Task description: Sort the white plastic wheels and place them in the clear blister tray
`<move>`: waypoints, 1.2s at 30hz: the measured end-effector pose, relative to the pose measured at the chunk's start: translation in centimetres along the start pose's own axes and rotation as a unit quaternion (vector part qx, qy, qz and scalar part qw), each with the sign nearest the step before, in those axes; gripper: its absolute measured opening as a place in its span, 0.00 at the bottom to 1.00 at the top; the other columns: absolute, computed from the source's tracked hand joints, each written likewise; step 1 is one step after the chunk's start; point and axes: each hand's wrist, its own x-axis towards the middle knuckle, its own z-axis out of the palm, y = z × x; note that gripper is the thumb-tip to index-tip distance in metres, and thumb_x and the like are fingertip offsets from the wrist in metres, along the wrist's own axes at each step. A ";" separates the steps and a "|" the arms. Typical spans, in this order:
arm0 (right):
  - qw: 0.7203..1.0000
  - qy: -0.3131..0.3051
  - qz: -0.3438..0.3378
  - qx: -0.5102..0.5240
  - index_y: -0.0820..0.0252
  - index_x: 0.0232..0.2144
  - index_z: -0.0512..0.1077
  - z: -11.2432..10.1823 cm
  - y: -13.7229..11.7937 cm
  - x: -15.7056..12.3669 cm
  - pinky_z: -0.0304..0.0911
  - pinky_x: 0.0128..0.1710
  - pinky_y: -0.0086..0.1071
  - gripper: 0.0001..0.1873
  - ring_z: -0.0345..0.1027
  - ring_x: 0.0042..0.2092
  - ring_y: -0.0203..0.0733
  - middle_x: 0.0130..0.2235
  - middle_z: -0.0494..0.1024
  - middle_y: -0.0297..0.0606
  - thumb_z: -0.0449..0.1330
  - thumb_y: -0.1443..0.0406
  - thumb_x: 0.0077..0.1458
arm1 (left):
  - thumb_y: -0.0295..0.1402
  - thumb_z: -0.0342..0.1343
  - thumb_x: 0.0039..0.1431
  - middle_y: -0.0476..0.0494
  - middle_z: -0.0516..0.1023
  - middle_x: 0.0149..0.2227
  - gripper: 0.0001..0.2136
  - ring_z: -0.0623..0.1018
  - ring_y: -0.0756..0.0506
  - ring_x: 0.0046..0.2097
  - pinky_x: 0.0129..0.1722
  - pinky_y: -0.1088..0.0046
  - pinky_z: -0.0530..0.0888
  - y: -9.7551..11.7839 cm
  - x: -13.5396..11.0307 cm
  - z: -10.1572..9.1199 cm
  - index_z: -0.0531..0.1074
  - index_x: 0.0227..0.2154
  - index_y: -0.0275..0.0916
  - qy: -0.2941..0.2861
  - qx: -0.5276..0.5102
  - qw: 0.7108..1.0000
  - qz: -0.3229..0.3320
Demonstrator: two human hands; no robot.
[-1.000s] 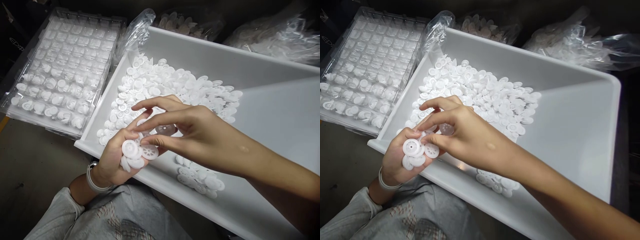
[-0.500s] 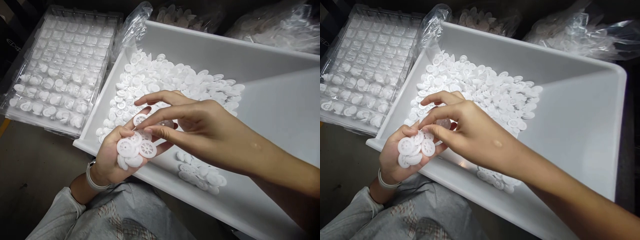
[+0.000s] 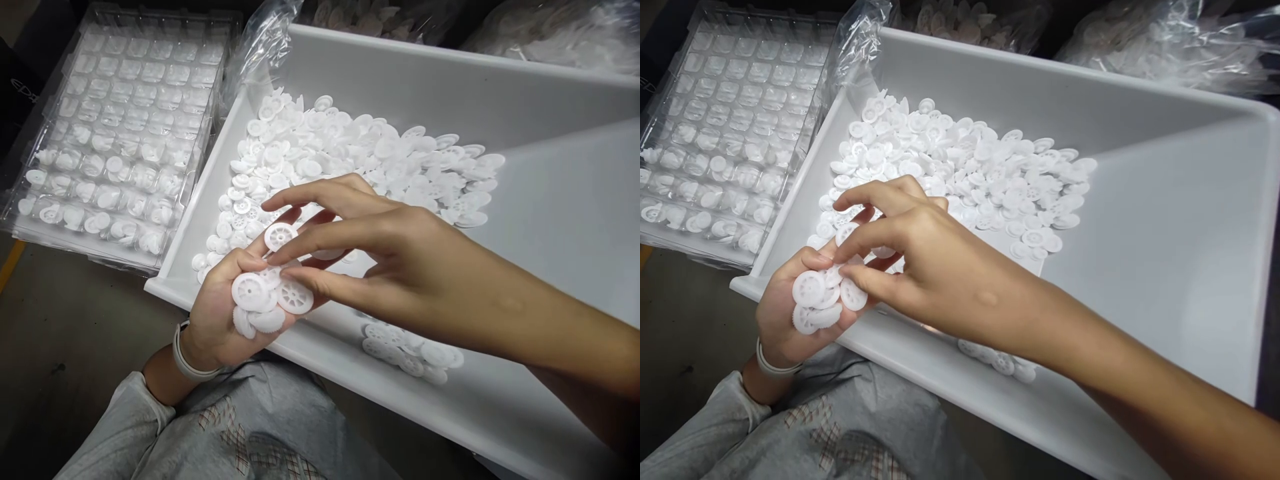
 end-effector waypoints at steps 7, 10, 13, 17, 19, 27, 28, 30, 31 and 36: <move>1.000 -0.006 -0.004 -0.012 0.47 0.37 0.81 -0.1 0.2 0.1 0.69 0.50 0.51 0.11 0.63 0.56 0.54 0.54 0.74 0.36 0.58 0.56 0.60 | 0.25 0.42 0.56 0.43 0.76 0.53 0.31 0.79 0.43 0.50 0.43 0.67 0.78 0.1 0.0 0.3 0.56 0.64 0.47 0.013 -0.003 1.000 -0.006; 1.000 -0.010 -0.012 -0.019 0.45 0.37 0.81 -0.1 0.3 0.2 0.66 0.52 0.55 0.12 0.65 0.56 0.55 0.54 0.74 0.34 0.56 0.57 0.61 | 0.24 0.37 0.56 0.41 0.76 0.52 0.33 0.81 0.44 0.44 0.24 0.78 0.72 0.5 0.0 1.0 0.51 0.66 0.47 0.032 0.000 0.999 -0.030; 1.000 0.002 -0.023 -0.020 0.45 0.37 0.81 0.1 0.7 0.1 0.66 0.51 0.56 0.12 0.65 0.56 0.55 0.54 0.74 0.33 0.56 0.58 0.62 | 0.24 0.35 0.56 0.40 0.77 0.50 0.33 0.81 0.46 0.39 0.20 0.81 0.69 0.7 0.0 1.3 0.49 0.66 0.48 0.044 0.009 0.998 -0.042; 0.997 0.039 -0.057 -0.025 0.47 0.36 0.80 0.6 1.2 0.0 0.68 0.50 0.56 0.09 0.66 0.55 0.55 0.53 0.75 0.35 0.59 0.58 0.60 | 0.25 0.37 0.57 0.41 0.77 0.49 0.31 0.77 0.52 0.30 0.19 0.85 0.67 0.6 0.0 1.2 0.51 0.65 0.50 0.051 0.008 0.998 -0.043; 0.996 0.042 -0.067 -0.031 0.48 0.34 0.81 0.7 1.3 0.0 0.69 0.49 0.56 0.10 0.68 0.54 0.54 0.52 0.76 0.35 0.58 0.60 0.60 | 0.24 0.38 0.57 0.40 0.77 0.49 0.31 0.77 0.51 0.31 0.18 0.84 0.67 0.5 0.0 1.3 0.52 0.65 0.49 0.062 0.009 0.997 -0.042; 0.996 0.032 -0.078 -0.039 0.47 0.35 0.80 -0.3 1.4 -0.3 0.75 0.44 0.46 0.12 0.71 0.53 0.50 0.51 0.76 0.31 0.57 0.66 0.60 | 0.24 0.41 0.56 0.42 0.76 0.53 0.32 0.79 0.43 0.49 0.29 0.76 0.77 0.2 0.1 0.8 0.55 0.64 0.48 0.041 0.003 0.999 -0.002; 0.996 0.039 -0.078 -0.036 0.47 0.35 0.80 -0.3 1.4 -0.4 0.76 0.42 0.43 0.11 0.71 0.52 0.48 0.51 0.76 0.31 0.57 0.66 0.60 | 0.24 0.42 0.56 0.43 0.77 0.52 0.31 0.79 0.42 0.51 0.36 0.71 0.79 0.1 0.2 0.7 0.56 0.64 0.47 0.027 0.003 1.000 0.009; 0.995 0.052 -0.080 -0.027 0.47 0.37 0.79 -0.3 1.3 -0.6 0.77 0.38 0.36 0.11 0.72 0.52 0.45 0.51 0.76 0.30 0.56 0.66 0.61 | 0.25 0.43 0.57 0.43 0.78 0.50 0.29 0.78 0.40 0.53 0.47 0.61 0.78 0.1 0.2 0.4 0.57 0.63 0.45 0.005 -0.003 1.000 0.015; 0.995 0.058 -0.082 -0.025 0.48 0.38 0.79 -0.3 1.2 -0.8 0.76 0.35 0.33 0.11 0.72 0.51 0.43 0.51 0.75 0.30 0.56 0.66 0.62 | 0.26 0.43 0.58 0.42 0.79 0.48 0.28 0.77 0.39 0.54 0.50 0.58 0.77 0.0 0.2 0.4 0.58 0.63 0.44 -0.002 -0.007 1.000 0.008; 0.992 0.064 -0.091 -0.062 0.51 0.46 0.75 -0.3 1.0 -1.6 0.76 0.39 0.33 0.11 0.69 0.52 0.42 0.52 0.72 0.37 0.56 0.62 0.63 | 0.33 0.43 0.62 0.42 0.80 0.43 0.24 0.76 0.38 0.56 0.56 0.54 0.73 -0.2 0.1 0.1 0.63 0.60 0.42 0.001 -0.016 1.000 0.010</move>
